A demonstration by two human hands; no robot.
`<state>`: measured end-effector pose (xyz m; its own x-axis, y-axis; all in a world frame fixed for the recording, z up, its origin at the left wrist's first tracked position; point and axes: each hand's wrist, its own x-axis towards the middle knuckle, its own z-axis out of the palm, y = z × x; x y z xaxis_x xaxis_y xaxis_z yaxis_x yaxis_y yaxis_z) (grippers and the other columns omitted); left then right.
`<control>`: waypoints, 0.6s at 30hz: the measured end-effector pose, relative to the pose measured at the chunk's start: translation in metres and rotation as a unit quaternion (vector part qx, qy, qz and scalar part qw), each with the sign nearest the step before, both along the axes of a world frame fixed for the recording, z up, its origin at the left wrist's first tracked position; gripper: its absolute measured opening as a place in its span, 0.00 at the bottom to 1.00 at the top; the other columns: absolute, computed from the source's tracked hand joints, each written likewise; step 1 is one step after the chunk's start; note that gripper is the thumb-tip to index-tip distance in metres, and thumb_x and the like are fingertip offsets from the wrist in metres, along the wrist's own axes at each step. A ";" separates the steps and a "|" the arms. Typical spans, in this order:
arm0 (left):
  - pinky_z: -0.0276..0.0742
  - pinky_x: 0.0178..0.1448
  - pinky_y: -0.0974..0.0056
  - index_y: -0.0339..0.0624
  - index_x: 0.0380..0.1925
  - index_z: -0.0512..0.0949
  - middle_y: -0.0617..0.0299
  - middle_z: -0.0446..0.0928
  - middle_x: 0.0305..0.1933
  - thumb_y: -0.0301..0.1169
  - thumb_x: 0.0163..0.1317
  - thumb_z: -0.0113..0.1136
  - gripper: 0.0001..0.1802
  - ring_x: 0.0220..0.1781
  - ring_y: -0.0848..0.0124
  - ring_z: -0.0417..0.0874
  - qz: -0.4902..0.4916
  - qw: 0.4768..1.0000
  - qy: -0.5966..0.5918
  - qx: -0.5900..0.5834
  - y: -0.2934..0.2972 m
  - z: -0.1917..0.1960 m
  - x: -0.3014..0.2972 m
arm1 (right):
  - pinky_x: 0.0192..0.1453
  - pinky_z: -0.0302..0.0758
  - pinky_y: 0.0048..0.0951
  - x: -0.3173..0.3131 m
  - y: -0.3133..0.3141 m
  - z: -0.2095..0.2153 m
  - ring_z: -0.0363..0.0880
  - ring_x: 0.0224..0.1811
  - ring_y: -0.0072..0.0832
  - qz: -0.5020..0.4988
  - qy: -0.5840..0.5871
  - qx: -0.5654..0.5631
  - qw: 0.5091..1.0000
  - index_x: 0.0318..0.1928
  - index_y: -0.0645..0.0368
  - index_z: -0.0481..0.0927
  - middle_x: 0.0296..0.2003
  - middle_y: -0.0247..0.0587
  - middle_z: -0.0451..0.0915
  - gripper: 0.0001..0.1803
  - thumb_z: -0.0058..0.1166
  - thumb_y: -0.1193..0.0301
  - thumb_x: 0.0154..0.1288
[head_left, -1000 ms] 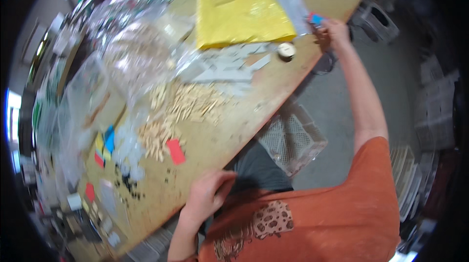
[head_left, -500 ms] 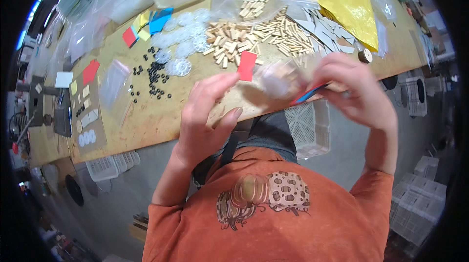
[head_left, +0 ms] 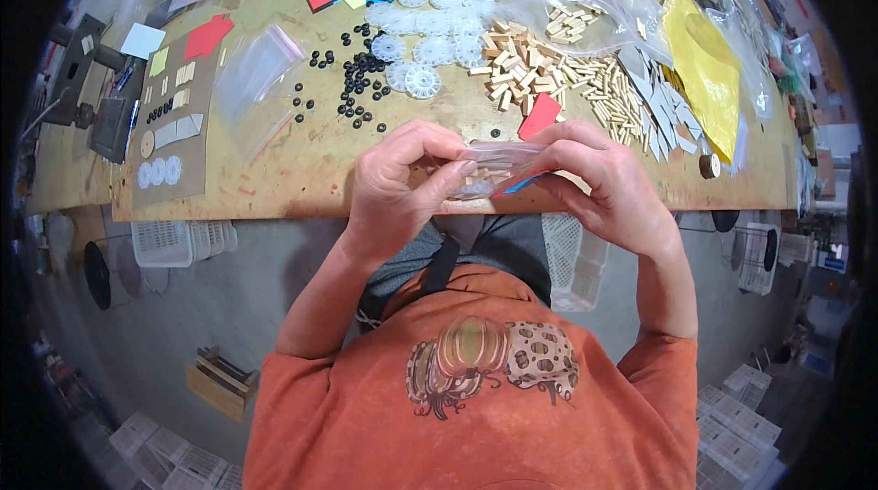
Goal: The person assembles small craft kits by placing colored foam pieces, black beads, wooden dowels, and white plastic pieces into small clear plastic bags. The person handles each item individually and seals the bags on a cluttered workbench.
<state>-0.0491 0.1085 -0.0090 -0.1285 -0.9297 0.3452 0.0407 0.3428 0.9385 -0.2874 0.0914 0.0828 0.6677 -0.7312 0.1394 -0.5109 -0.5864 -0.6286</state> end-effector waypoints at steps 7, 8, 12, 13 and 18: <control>0.78 0.45 0.66 0.41 0.52 0.78 0.56 0.78 0.52 0.14 0.51 0.72 0.27 0.43 0.70 0.81 0.015 0.968 -0.155 -0.198 -0.004 0.019 0.005 | 0.45 0.79 0.39 0.003 0.004 -0.013 0.82 0.43 0.45 0.007 -0.035 -0.018 0.999 0.41 0.62 0.80 0.39 0.45 0.80 0.11 0.63 0.83 0.57; 0.78 0.45 0.65 0.42 0.53 0.78 0.56 0.78 0.54 0.14 0.49 0.73 0.29 0.42 0.68 0.81 0.011 0.951 -0.161 -0.264 -0.006 0.023 0.006 | 0.45 0.79 0.39 0.005 0.004 -0.010 0.82 0.43 0.45 0.013 -0.038 -0.021 0.999 0.40 0.62 0.80 0.39 0.45 0.80 0.10 0.63 0.82 0.57; 0.79 0.45 0.62 0.44 0.51 0.81 0.56 0.83 0.45 0.14 0.49 0.71 0.27 0.43 0.63 0.82 -0.013 0.920 -0.268 -0.286 -0.011 0.029 0.016 | 0.44 0.80 0.38 0.009 0.006 -0.003 0.82 0.41 0.43 0.023 -0.007 -0.064 0.998 0.39 0.62 0.80 0.39 0.43 0.80 0.09 0.64 0.79 0.58; 0.79 0.45 0.62 0.44 0.50 0.82 0.56 0.83 0.43 0.14 0.49 0.71 0.26 0.42 0.63 0.83 -0.005 0.928 -0.259 -0.266 -0.010 0.032 0.015 | 0.44 0.80 0.38 0.010 0.007 -0.002 0.82 0.41 0.43 0.026 -0.003 -0.078 0.997 0.39 0.61 0.79 0.39 0.43 0.80 0.09 0.65 0.78 0.58; 0.79 0.43 0.60 0.42 0.44 0.85 0.57 0.85 0.39 0.16 0.48 0.72 0.21 0.37 0.61 0.83 0.007 0.974 -0.202 -0.106 0.002 0.043 0.009 | 0.43 0.80 0.38 0.011 0.009 -0.003 0.82 0.41 0.42 0.038 0.001 -0.105 0.994 0.39 0.61 0.79 0.40 0.43 0.80 0.09 0.65 0.76 0.58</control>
